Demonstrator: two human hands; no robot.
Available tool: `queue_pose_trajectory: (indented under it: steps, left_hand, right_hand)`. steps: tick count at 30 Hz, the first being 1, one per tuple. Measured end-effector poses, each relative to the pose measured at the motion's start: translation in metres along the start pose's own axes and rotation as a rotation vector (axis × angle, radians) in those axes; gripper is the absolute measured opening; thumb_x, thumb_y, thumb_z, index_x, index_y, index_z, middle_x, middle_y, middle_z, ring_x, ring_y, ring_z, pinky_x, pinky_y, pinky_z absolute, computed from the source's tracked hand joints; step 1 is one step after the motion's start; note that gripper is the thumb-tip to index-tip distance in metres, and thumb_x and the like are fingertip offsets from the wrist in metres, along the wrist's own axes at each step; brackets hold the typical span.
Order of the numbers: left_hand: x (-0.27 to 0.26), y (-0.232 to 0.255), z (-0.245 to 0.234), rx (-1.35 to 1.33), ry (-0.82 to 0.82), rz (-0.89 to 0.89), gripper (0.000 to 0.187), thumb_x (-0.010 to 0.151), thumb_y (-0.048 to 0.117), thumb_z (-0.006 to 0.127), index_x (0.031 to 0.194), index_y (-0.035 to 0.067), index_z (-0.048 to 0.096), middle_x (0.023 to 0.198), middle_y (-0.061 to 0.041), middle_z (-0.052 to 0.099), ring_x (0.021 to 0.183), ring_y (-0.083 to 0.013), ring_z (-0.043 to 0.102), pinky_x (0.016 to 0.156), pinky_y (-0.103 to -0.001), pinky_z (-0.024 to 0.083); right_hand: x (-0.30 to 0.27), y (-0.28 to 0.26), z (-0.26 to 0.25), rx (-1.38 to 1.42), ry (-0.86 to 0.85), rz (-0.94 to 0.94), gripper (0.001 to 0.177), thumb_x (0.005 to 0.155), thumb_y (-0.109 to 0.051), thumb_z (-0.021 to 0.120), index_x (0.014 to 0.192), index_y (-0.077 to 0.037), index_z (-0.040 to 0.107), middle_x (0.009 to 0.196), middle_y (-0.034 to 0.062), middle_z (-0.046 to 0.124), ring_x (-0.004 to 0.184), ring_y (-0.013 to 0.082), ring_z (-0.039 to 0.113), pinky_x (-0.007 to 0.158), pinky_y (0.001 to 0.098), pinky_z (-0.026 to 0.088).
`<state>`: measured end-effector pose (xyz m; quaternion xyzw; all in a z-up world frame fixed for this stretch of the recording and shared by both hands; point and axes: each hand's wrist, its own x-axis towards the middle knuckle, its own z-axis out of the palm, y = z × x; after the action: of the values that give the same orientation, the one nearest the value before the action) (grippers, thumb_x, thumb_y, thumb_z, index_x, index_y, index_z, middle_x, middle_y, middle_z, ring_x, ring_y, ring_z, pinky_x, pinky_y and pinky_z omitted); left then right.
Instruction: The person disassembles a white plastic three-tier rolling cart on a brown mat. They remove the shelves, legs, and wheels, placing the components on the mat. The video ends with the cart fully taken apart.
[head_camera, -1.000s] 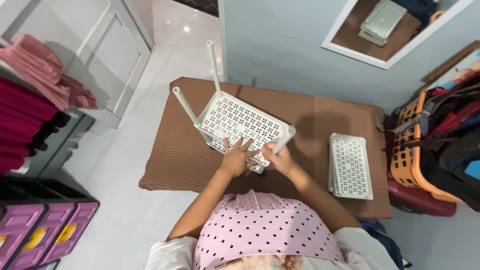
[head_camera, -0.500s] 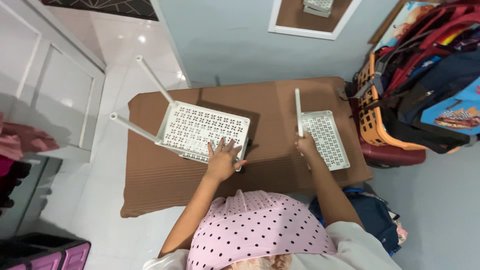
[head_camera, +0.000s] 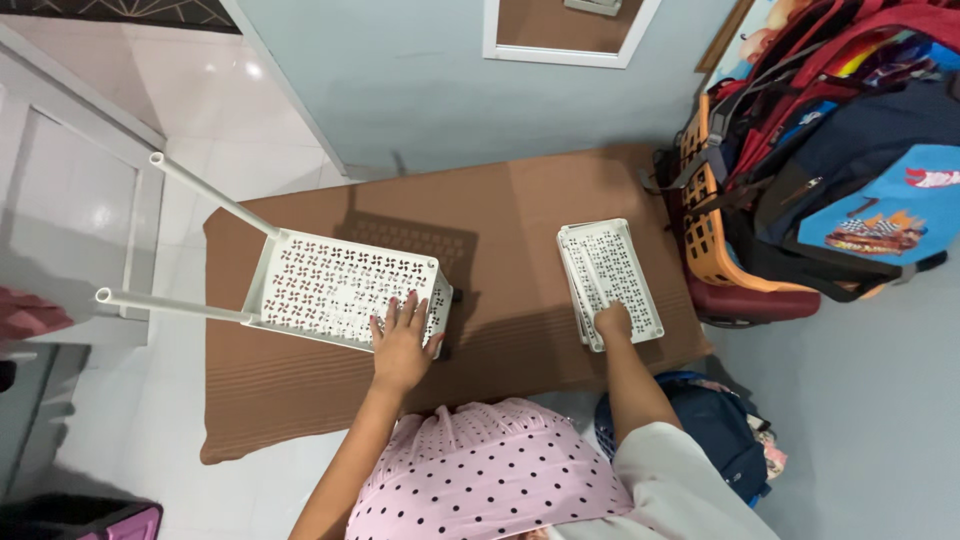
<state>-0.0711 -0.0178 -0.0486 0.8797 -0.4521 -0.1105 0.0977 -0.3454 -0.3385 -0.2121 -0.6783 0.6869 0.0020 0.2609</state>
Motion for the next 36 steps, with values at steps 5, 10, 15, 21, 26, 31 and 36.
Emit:
queue_pose_trajectory:
  steps: [5, 10, 15, 21, 26, 31, 36]
  left_hand:
    - [0.000, 0.009, 0.000, -0.004, 0.042, -0.045, 0.070, 0.089, 0.041, 0.069, 0.150, 0.015, 0.047, 0.163, -0.006, 0.033, 0.152, -0.0354, 0.024, 0.118, -0.067, 0.016]
    - [-0.010, 0.016, -0.005, -0.079, 0.114, -0.115, 0.068, 0.089, 0.045, 0.068, 0.148, 0.018, 0.050, 0.163, -0.017, 0.028, 0.152, -0.0405, 0.017, 0.119, -0.067, 0.010]
    - [-0.020, 0.005, 0.000, -0.119, 0.385, -0.294, 0.081, 0.091, 0.051, 0.068, 0.155, 0.010, 0.039, 0.166, -0.025, 0.018, 0.154, -0.0467, 0.007, 0.118, -0.069, 0.004]
    - [-0.026, -0.040, 0.039, -0.444, 0.656, -0.689, 0.105, 0.094, 0.048, 0.068, 0.160, -0.009, 0.010, 0.167, -0.035, 0.008, 0.155, -0.0494, 0.002, 0.120, -0.064, 0.004]
    - [-0.021, -0.060, 0.072, -0.694, 0.669, -0.767, 0.104, 0.097, 0.040, 0.071, 0.155, -0.015, 0.005, 0.164, -0.038, 0.015, 0.157, -0.0458, 0.013, 0.128, -0.045, 0.011]
    - [-0.020, -0.030, 0.072, -0.983, 0.663, -0.635, 0.099, 0.089, 0.019, 0.069, 0.158, -0.010, 0.005, 0.159, -0.034, 0.034, 0.150, -0.0395, 0.035, 0.121, -0.038, 0.026]
    - [-0.028, -0.015, 0.050, -0.953, 0.564, -0.643, 0.102, 0.088, 0.011, 0.069, 0.158, -0.007, -0.004, 0.151, -0.034, 0.043, 0.140, -0.0396, 0.048, 0.115, -0.038, 0.036]
  right_hand:
    - [-0.010, -0.009, -0.008, -0.024, -0.067, 0.106, 0.042, 0.091, -0.017, 0.059, 0.132, -0.012, 0.065, 0.130, 0.0182, 0.066, 0.124, 0.0383, 0.062, 0.103, 0.0521, 0.049]
    - [-0.009, -0.005, -0.009, -0.053, -0.053, 0.025, 0.045, 0.090, -0.017, 0.060, 0.135, -0.016, 0.063, 0.130, 0.0180, 0.064, 0.123, 0.0386, 0.061, 0.102, 0.0510, 0.050]
    - [0.007, 0.004, -0.001, -0.087, -0.006, -0.163, 0.051, 0.086, -0.015, 0.061, 0.137, -0.014, 0.061, 0.125, 0.0250, 0.063, 0.119, 0.0426, 0.060, 0.100, 0.0503, 0.049]
    - [0.017, -0.041, 0.007, 0.142, 0.245, -0.549, 0.038, 0.085, -0.010, 0.067, 0.123, -0.005, 0.068, 0.119, 0.0242, 0.067, 0.114, 0.0422, 0.063, 0.101, 0.0492, 0.051]
    - [-0.005, -0.130, 0.014, 0.412, 0.136, -0.873, 0.038, 0.093, -0.012, 0.066, 0.130, -0.006, 0.066, 0.114, 0.0217, 0.067, 0.107, 0.0378, 0.065, 0.096, 0.0448, 0.052]
    - [-0.065, -0.211, 0.023, 0.578, -0.235, -1.123, 0.038, 0.102, -0.031, 0.063, 0.133, -0.009, 0.064, 0.125, 0.0170, 0.068, 0.117, 0.0311, 0.065, 0.097, 0.0405, 0.051]
    - [-0.103, -0.253, 0.033, 0.571, -0.440, -1.144, 0.040, 0.105, -0.036, 0.056, 0.134, -0.010, 0.064, 0.124, 0.0126, 0.071, 0.117, 0.0242, 0.067, 0.099, 0.0363, 0.051]
